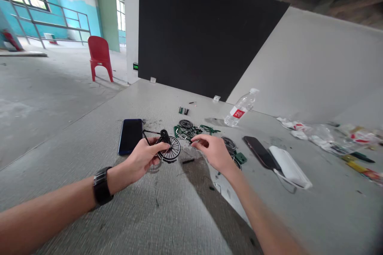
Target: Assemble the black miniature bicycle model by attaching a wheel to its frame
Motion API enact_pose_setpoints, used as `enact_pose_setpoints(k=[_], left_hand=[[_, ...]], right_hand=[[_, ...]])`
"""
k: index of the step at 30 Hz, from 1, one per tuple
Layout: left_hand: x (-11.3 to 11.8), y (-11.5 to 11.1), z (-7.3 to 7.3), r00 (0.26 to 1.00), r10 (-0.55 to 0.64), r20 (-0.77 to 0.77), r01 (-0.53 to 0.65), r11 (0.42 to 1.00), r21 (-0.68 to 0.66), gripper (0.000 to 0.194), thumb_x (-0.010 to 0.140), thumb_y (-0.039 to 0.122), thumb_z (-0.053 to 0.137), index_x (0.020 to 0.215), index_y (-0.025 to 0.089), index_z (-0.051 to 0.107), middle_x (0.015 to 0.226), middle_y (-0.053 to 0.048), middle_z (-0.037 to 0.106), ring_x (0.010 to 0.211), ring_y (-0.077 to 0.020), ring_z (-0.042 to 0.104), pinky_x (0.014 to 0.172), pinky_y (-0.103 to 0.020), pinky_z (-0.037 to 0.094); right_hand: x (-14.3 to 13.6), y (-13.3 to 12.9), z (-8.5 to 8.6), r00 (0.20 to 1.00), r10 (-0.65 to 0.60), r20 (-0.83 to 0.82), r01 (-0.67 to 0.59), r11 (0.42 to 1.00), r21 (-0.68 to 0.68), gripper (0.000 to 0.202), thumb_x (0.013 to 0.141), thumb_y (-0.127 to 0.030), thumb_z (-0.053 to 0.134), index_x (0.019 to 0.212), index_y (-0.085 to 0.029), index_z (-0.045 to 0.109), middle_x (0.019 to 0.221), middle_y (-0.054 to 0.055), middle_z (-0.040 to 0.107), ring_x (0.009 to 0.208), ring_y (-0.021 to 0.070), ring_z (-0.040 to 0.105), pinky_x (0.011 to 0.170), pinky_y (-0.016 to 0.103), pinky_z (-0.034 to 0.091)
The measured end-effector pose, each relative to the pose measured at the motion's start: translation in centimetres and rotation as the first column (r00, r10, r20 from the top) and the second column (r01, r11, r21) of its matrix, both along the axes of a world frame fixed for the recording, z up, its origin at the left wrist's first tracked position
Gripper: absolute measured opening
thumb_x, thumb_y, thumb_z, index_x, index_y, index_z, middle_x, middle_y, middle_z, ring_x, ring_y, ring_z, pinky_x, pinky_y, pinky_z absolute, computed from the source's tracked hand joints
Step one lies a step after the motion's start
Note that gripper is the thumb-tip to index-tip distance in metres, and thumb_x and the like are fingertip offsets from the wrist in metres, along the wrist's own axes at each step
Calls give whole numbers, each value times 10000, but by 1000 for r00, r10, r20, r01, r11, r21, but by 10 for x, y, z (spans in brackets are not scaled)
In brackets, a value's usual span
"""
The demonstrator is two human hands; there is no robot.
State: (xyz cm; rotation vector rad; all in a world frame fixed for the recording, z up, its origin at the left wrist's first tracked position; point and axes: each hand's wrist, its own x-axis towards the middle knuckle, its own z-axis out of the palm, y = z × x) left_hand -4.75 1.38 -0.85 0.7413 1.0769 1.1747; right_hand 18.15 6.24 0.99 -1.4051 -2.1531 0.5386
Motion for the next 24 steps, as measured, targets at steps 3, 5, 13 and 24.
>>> enact_pose_setpoints(k=[3,5,13,24], left_hand=[[1,0,1,1000,-3,-2,3,1000,3,153,642,190,780,716,128,661,680,-11,632,440,-36,416,322,-156,253],[1,0,1,1000,-5,-3,5,1000,5,156,641,190,782,714,132,658,673,-4,631,425,-31,400,324,-160,259],[0,0,1,1000,4,-8,-4,1000,0,163,649,183,781,729,140,646,664,4,635,413,-29,394,322,-161,251],[1,0,0,999,-19,-28,20,999,34,164,660,213,766,736,115,659,672,-4,623,392,-21,370,314,-162,250]], right_hand=[[-1,2,4,989,46,140,-45,999,-8,133,880,-257,584,940,-262,703,717,-7,747,677,195,673,630,297,431],[-2,5,6,969,67,236,-69,998,1,154,872,-203,571,919,-271,700,714,-4,751,686,202,676,595,287,401],[-2,10,16,925,100,367,-128,990,52,188,872,-176,533,945,-267,681,712,2,738,626,193,626,570,291,360],[-11,-4,30,988,131,83,-142,979,145,162,895,-271,582,859,-263,739,879,29,719,776,188,646,701,351,494]])
